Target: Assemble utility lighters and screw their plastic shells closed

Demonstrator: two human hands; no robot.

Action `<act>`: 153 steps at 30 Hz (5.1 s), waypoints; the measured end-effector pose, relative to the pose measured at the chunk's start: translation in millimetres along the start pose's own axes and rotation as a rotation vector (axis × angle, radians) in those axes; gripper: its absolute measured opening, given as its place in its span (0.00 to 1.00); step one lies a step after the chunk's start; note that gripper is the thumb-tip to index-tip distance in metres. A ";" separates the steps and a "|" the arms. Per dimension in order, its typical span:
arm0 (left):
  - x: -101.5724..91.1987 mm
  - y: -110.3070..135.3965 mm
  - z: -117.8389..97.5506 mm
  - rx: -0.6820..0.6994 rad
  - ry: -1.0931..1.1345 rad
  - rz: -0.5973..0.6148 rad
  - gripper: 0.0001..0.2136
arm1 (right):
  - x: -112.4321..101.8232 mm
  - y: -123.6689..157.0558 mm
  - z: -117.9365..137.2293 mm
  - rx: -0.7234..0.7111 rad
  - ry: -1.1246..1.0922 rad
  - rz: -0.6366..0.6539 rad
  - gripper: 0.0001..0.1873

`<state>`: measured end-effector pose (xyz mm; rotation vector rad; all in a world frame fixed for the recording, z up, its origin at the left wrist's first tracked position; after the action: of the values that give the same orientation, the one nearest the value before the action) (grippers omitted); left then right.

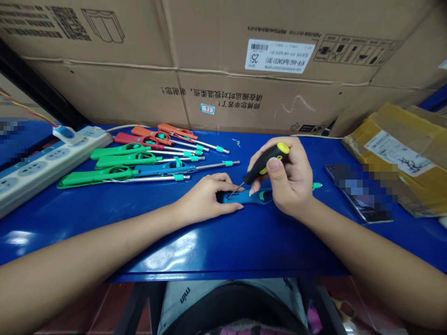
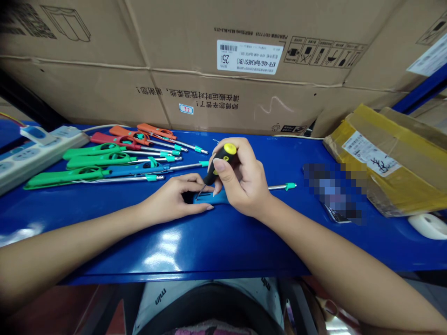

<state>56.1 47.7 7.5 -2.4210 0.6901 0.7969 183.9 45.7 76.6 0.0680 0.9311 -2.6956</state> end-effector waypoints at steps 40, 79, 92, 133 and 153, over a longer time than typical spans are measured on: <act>1.2 0.3 1.3 0.012 -0.065 -0.003 0.16 | 42.4 -45.1 63.2 -0.067 0.557 0.558 0.11; -4.2 0.7 -1.1 0.122 -0.076 0.065 0.14 | 54.4 -41.7 59.5 -0.274 0.725 0.553 0.13; -2.3 0.6 -1.9 0.112 -0.091 0.076 0.18 | 29.4 -24.3 55.0 -0.365 0.611 0.266 0.17; -1.5 0.2 -4.4 0.099 -0.067 0.101 0.17 | 14.7 -24.0 43.7 -0.386 0.632 0.160 0.16; -3.2 0.3 -6.9 0.124 -0.086 0.092 0.18 | 7.8 -24.9 49.5 -0.392 0.665 0.119 0.16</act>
<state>56.4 44.4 14.3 -2.2446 0.7980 0.8626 171.7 32.1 129.5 0.9414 1.5562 -2.3444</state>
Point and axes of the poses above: each hand's wrist, its own y-axis away from the middle knuckle, its own x-axis out of the palm, z = x × y, the point moved 9 cm from there along -y, towards the middle knuckle, and after that the axes turned 3 degrees about x, right-handed, at the moved point
